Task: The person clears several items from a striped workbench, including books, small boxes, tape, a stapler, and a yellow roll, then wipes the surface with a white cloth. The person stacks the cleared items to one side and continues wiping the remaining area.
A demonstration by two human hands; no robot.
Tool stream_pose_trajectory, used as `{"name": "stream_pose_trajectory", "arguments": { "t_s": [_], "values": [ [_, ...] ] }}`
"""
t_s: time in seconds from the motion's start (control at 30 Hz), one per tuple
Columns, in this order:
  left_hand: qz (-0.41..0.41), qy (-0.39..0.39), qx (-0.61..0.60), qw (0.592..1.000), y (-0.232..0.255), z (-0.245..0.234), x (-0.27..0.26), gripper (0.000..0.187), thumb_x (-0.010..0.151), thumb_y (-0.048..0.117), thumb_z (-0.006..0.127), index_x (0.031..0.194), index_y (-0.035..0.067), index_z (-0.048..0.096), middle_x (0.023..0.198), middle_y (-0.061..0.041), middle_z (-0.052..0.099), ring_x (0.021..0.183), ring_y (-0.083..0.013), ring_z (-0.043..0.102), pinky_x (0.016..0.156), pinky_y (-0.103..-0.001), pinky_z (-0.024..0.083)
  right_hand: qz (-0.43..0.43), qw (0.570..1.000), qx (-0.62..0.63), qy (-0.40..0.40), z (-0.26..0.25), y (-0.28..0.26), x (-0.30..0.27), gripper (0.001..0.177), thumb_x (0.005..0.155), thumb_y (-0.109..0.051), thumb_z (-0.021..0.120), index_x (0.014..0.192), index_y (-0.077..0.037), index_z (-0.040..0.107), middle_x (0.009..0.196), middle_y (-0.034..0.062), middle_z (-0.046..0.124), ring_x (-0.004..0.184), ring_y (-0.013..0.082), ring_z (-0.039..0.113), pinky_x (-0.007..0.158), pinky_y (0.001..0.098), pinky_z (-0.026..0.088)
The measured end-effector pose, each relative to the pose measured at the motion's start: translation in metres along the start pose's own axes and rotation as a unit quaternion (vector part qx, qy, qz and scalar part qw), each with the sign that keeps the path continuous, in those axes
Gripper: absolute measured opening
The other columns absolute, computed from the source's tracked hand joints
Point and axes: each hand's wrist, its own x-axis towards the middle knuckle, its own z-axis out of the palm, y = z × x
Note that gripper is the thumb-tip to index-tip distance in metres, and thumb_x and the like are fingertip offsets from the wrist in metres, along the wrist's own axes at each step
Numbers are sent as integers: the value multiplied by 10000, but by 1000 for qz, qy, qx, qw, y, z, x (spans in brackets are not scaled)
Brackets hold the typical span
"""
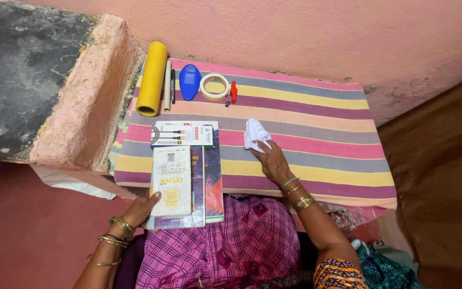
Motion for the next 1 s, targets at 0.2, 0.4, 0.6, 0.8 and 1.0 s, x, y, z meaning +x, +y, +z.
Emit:
{"name": "stream_pose_trajectory", "arguments": {
  "t_s": [0.2, 0.4, 0.6, 0.8, 1.0],
  "values": [
    [12, -1, 21, 1000, -6, -3, 4, 717, 955, 554, 524, 1011, -122, 758, 912, -192, 796, 784, -196, 724, 716, -335, 597, 49, 998, -30, 4, 15, 45, 47, 512, 882, 51, 600, 1337, -171, 677, 1438, 129, 589, 1392, 363, 495, 1224, 496, 351],
    [-2, -1, 40, 999, -15, -5, 11, 738, 971, 554, 516, 995, -139, 769, 900, -209, 793, 766, -208, 706, 710, -341, 590, 141, 989, -46, 8, 41, 60, 119, 506, 907, 37, 564, 1397, -84, 604, 1427, 192, 569, 1357, 470, 467, 1139, 544, 388],
    [15, -3, -5, 1000, -13, -2, 7, 663, 950, 532, 516, 1120, -76, 721, 996, -182, 810, 878, -194, 745, 807, -320, 594, 126, 988, -76, -45, 57, 95, 152, 599, 906, 9, 483, 1492, -111, 495, 1515, 186, 480, 1412, 493, 377, 1168, 550, 353],
    [1, -7, -28, 1000, -11, 1, 6, 639, 951, 523, 521, 1127, -56, 727, 1002, -181, 808, 861, -192, 746, 775, -332, 605, 235, 953, -154, -116, 57, 136, 164, 557, 1031, -159, 395, 1582, -140, 312, 1617, 158, 350, 1468, 469, 306, 1180, 547, 325],
    [-17, -8, -36, 999, -8, 2, 3, 672, 954, 525, 529, 1062, -94, 768, 947, -161, 820, 804, -170, 738, 731, -324, 607, 379, 885, -213, -168, 13, 191, 100, 636, 1021, -252, 414, 1621, -143, 235, 1657, 133, 281, 1475, 447, 306, 1158, 578, 345]
  ]
}}
